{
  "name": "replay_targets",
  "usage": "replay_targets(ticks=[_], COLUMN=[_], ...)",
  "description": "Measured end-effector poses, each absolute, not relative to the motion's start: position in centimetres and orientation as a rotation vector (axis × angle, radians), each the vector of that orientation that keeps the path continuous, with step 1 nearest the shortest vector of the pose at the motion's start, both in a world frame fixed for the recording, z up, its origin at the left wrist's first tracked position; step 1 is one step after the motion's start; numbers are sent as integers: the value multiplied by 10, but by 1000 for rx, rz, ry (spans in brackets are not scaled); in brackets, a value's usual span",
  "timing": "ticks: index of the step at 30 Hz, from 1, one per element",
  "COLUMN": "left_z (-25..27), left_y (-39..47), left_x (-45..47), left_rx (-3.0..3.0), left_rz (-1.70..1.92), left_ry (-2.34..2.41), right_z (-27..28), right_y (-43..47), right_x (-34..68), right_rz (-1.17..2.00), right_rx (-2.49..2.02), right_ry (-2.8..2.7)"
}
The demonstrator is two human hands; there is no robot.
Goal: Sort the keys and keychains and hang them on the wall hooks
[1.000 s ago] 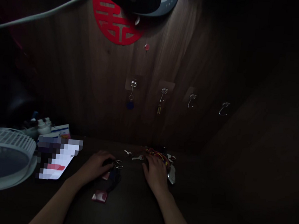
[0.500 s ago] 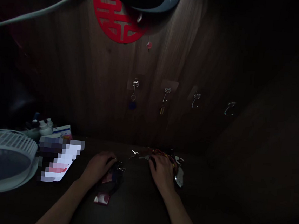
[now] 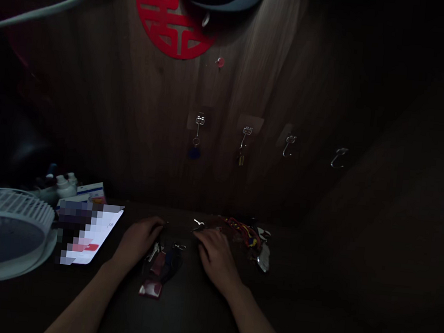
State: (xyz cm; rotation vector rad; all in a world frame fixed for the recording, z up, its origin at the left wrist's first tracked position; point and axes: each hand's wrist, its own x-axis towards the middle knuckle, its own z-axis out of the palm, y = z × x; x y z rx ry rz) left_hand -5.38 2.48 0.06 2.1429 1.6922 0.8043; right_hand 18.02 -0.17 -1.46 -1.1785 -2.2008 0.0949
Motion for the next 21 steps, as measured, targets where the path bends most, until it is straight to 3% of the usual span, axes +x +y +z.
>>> replay_targets(ticks=[6,21], left_z=[-4,-8], left_y=[24,16], left_x=[-44,-24], left_rx=[2272,2484], left_rz=[885,850], left_ry=[1489,1228], right_z=[-16,-23], right_y=[-11,5], right_x=[159,183], right_rz=[133,78], right_rx=[-1053,-1402], right_ry=[-2424,-2200])
